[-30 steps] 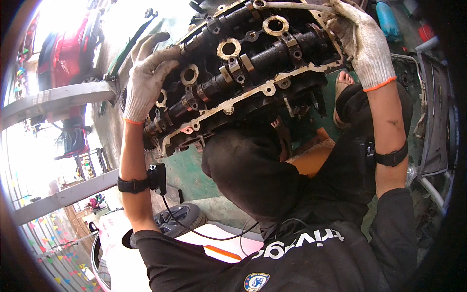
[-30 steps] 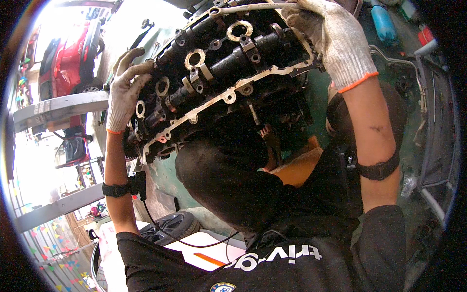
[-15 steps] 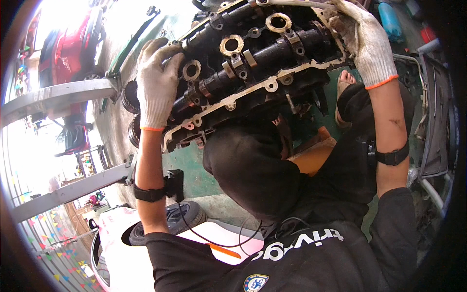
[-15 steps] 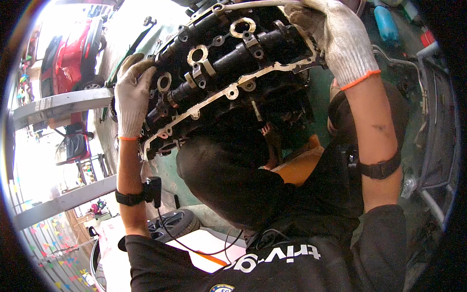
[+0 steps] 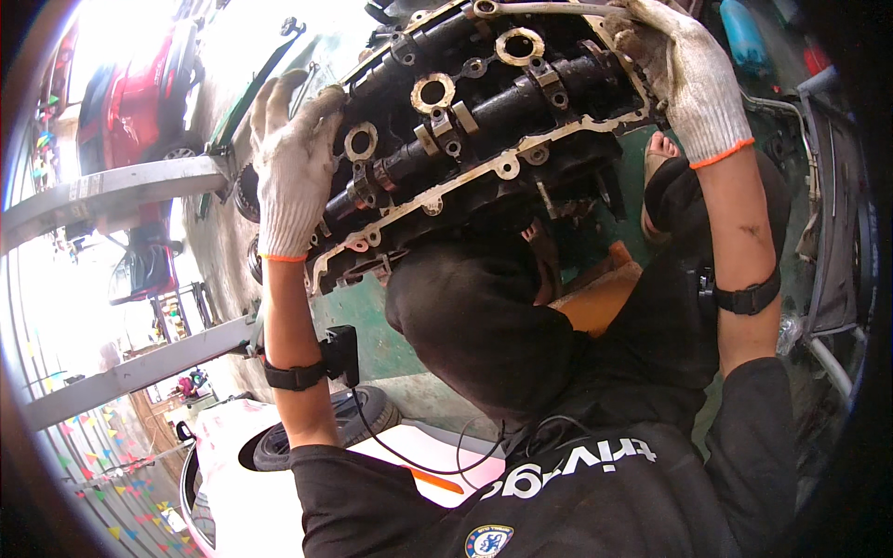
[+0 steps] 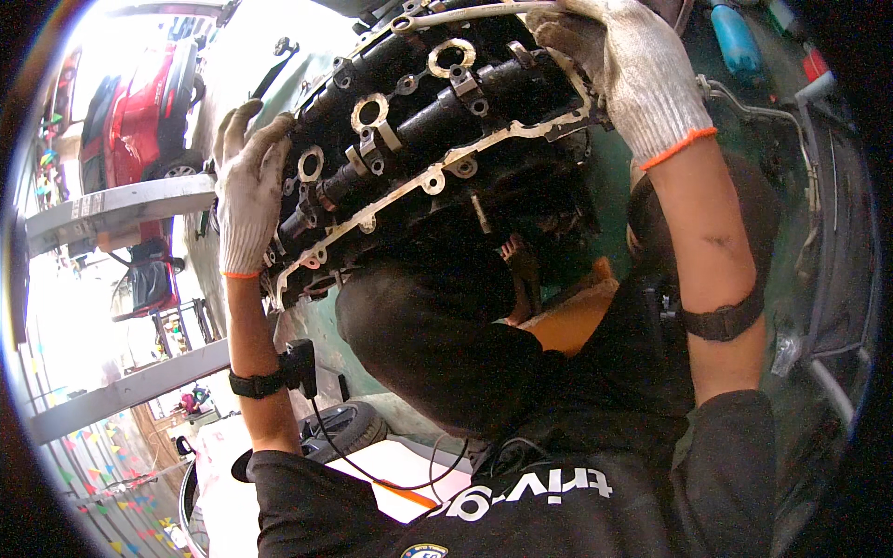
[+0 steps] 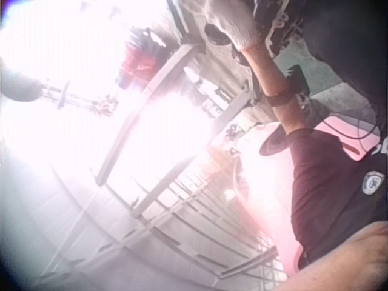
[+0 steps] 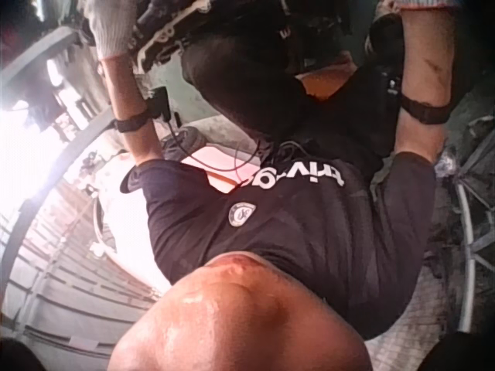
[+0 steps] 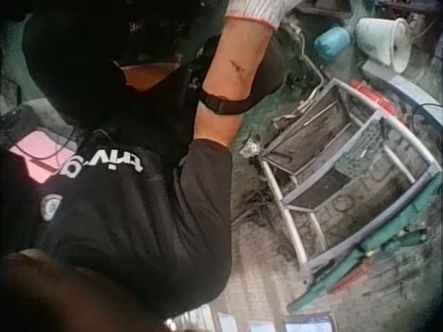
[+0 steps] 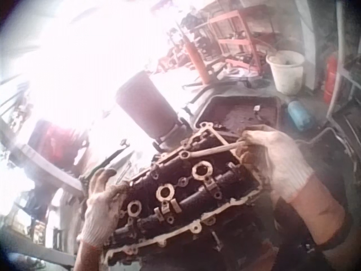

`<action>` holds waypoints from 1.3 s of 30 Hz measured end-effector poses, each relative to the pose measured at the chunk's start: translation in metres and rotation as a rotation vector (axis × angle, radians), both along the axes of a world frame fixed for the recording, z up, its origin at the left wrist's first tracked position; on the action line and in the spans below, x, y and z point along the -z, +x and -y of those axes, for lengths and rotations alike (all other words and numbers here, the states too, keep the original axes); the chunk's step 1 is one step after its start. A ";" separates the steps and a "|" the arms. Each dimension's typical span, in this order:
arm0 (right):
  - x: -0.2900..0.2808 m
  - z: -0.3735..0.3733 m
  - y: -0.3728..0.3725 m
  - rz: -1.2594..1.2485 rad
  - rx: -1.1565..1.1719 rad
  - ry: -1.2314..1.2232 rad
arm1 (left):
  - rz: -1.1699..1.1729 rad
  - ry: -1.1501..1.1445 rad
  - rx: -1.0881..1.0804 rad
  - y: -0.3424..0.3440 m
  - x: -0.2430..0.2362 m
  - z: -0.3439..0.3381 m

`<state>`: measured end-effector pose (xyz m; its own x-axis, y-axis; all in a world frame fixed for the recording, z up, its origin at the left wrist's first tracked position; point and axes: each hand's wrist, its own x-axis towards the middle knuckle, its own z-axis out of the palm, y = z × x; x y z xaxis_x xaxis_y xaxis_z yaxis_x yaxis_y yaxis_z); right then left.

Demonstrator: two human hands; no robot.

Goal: The person uses a wrench to tighten bolts on a cylinder head while holding it steady with the other hand. The person repeatedly repositions the wrench and adjusts grip to access different bolt locations on the engine component.

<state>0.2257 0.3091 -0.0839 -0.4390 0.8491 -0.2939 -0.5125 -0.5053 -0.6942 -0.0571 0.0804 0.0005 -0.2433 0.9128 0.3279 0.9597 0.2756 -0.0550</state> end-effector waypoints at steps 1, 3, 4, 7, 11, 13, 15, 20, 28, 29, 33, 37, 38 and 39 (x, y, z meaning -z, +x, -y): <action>0.001 -0.001 -0.001 -0.026 -0.011 -0.007 | -0.009 -0.019 0.028 -0.003 -0.001 0.000; 0.001 -0.002 -0.001 -0.050 -0.028 -0.009 | -0.111 -0.067 0.059 -0.005 -0.002 0.000; 0.001 -0.003 -0.001 -0.047 -0.033 -0.004 | -0.112 -0.072 0.067 -0.005 -0.001 -0.001; -0.001 -0.002 0.000 -0.091 -0.064 -0.018 | -0.116 -0.062 0.050 -0.005 0.001 -0.004; -0.004 0.002 0.001 0.029 0.016 -0.006 | -0.082 -0.048 -0.075 -0.004 0.003 -0.005; -0.004 0.002 0.000 0.030 0.028 -0.006 | 0.017 0.004 -0.053 -0.006 0.002 -0.002; -0.002 0.000 -0.001 -0.009 0.012 0.000 | 0.045 -0.008 0.010 -0.009 0.001 0.000; 0.007 -0.006 -0.001 -0.125 -0.052 -0.002 | 0.024 -0.039 0.069 -0.013 0.001 0.000; 0.004 -0.006 -0.001 -0.101 -0.037 -0.011 | 0.067 -0.037 -0.040 -0.012 -0.001 -0.008; 0.004 -0.006 -0.001 -0.113 -0.050 -0.015 | 0.092 -0.030 -0.019 -0.013 -0.002 -0.008; 0.002 -0.004 -0.001 -0.049 0.002 0.014 | 0.179 -0.075 0.078 -0.020 -0.008 -0.002; 0.002 -0.003 -0.002 -0.117 -0.031 0.002 | 0.256 -0.064 0.059 -0.022 -0.002 -0.001; 0.002 -0.003 -0.002 -0.145 -0.050 -0.002 | 0.324 -0.052 0.037 -0.021 0.000 -0.002; 0.001 -0.003 -0.002 -0.143 -0.043 -0.003 | 0.256 -0.050 0.011 -0.020 0.001 -0.003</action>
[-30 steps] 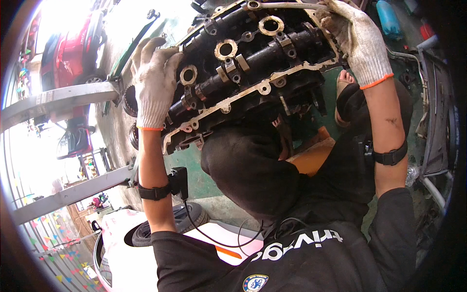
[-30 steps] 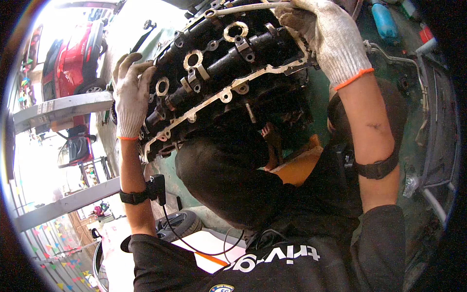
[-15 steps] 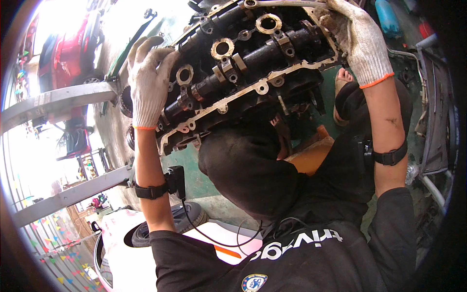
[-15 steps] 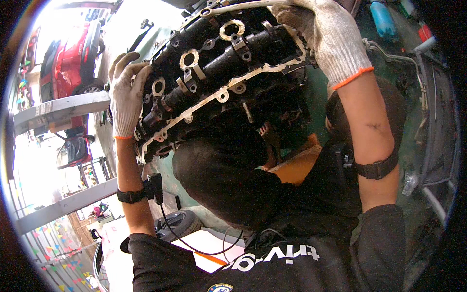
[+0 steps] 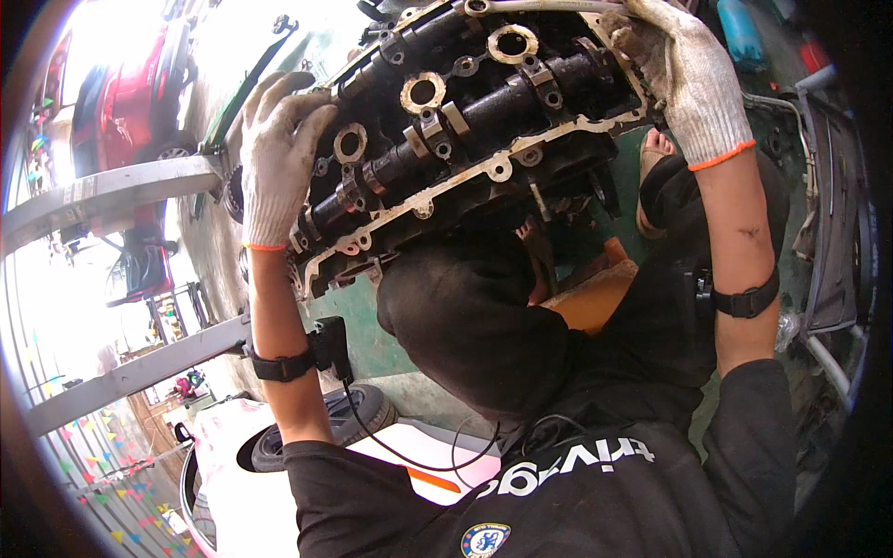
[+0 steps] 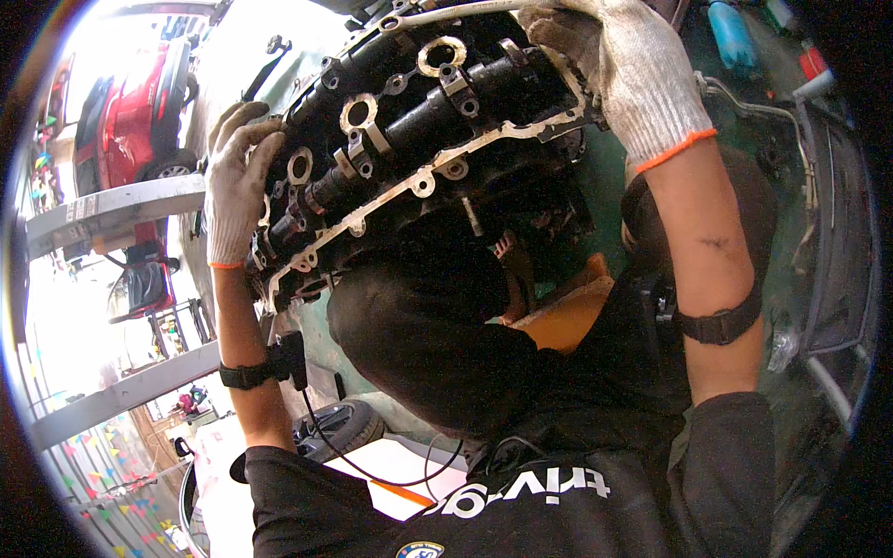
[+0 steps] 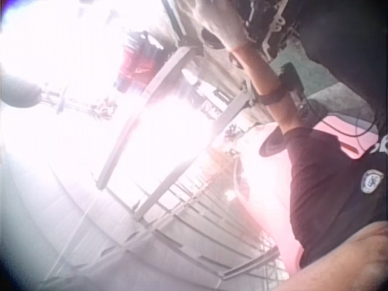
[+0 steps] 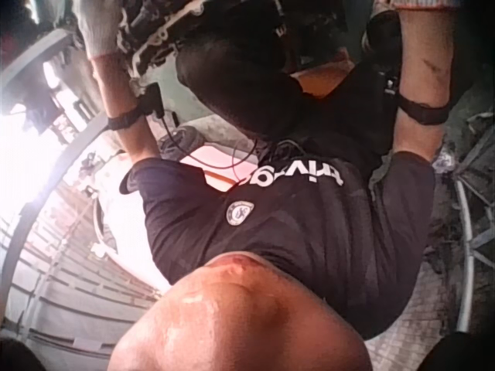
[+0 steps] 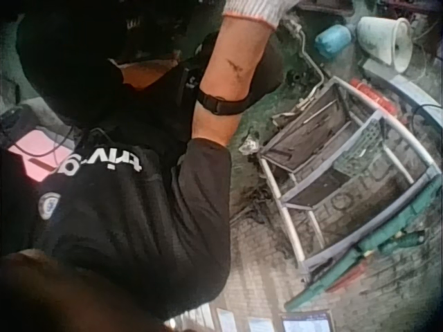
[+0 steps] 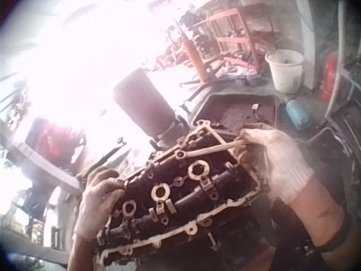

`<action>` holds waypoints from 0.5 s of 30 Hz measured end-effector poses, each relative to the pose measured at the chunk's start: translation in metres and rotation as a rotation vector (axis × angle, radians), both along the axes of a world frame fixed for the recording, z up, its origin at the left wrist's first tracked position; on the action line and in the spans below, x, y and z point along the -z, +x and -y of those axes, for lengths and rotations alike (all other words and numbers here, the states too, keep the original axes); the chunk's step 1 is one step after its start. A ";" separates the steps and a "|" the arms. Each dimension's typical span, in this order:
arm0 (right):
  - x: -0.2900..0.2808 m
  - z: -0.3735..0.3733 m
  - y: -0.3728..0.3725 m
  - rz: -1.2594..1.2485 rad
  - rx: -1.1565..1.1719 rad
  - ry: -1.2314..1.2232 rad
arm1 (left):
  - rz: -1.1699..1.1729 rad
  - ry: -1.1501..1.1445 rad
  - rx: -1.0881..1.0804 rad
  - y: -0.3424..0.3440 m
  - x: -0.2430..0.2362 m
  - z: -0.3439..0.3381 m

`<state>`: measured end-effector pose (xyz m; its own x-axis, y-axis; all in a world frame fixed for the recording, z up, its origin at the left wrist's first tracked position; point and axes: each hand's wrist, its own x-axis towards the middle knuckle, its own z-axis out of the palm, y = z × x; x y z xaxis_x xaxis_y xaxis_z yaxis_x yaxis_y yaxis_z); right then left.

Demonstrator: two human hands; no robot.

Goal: The person uses a wrench to tighten bolts on a cylinder head while holding it steady with the other hand. The person repeatedly repositions the wrench and adjusts grip to access different bolt locations on the engine component.

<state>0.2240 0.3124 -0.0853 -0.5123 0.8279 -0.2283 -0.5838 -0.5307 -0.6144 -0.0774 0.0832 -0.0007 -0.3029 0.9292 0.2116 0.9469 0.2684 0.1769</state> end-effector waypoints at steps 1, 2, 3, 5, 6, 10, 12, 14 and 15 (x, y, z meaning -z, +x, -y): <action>0.000 0.000 0.000 0.003 0.008 -0.001 | -0.054 0.003 -0.017 0.001 0.001 -0.001; -0.001 0.000 0.000 0.006 0.017 -0.002 | -0.097 0.003 -0.034 0.002 0.002 -0.002; -0.001 0.001 0.000 0.044 0.027 0.006 | -0.097 0.009 -0.017 0.002 0.001 -0.002; -0.001 0.002 0.000 0.120 0.050 0.024 | -0.069 0.019 0.010 0.002 -0.001 -0.001; -0.001 0.002 0.000 0.099 0.036 0.032 | -0.004 0.014 0.015 0.004 -0.002 0.001; -0.001 0.001 -0.001 0.094 0.035 0.014 | -0.005 0.024 0.074 0.002 -0.004 0.003; -0.001 0.000 0.000 -0.002 -0.013 0.033 | 0.042 0.033 0.066 0.000 -0.002 0.000; 0.000 0.000 0.001 0.001 -0.017 0.035 | -0.045 0.013 0.044 0.000 0.000 -0.003; 0.000 0.000 0.001 0.003 -0.017 0.035 | -0.081 0.001 0.036 0.000 0.000 -0.004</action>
<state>0.2254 0.3121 -0.0857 -0.5260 0.8264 -0.2011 -0.5728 -0.5190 -0.6345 -0.0775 0.0876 -0.0005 -0.2510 0.9391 0.2347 0.9672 0.2338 0.0990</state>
